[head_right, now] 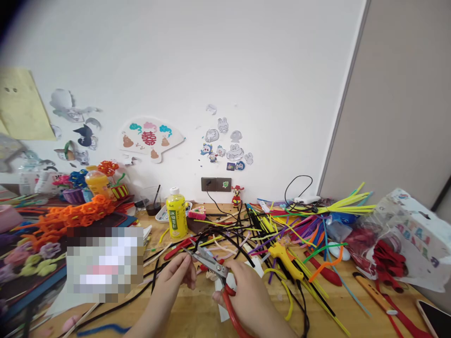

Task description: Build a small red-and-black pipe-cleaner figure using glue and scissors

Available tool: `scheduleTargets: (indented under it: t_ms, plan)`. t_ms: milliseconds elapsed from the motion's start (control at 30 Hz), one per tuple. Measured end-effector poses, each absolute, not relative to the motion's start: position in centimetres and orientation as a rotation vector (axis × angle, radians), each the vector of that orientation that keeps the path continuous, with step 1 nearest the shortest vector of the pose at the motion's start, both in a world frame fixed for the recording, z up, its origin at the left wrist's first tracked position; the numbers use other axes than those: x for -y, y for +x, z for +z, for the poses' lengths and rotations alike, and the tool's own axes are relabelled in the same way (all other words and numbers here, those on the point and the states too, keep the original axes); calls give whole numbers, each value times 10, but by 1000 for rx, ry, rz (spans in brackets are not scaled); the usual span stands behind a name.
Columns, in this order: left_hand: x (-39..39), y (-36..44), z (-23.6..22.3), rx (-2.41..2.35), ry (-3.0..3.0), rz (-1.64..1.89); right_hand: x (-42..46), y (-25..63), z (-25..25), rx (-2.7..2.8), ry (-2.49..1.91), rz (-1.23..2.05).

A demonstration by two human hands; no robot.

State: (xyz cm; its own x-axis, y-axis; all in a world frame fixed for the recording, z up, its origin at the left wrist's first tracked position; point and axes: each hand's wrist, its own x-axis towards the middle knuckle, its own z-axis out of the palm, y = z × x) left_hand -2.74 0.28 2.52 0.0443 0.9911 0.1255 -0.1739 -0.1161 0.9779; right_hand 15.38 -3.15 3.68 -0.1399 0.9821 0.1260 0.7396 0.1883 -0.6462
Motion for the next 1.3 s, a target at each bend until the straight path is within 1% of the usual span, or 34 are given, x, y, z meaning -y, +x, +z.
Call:
scheduleTargets:
  t_ms: [467,967,1200,1300]
  plan:
    - [-1,-22,23,-1001,1263,1234,28,150,31,1858,-1622,730]
    - [-2,-20,16,-966,1217,1134,24,150,19,1873,-1600,719]
    - [-4,-18,11,-962,1176,1100,24,150,22,1949,-1646,588]
    - [-4,-18,12,-954,1168,1104,23,151,26,1925,-1636,593]
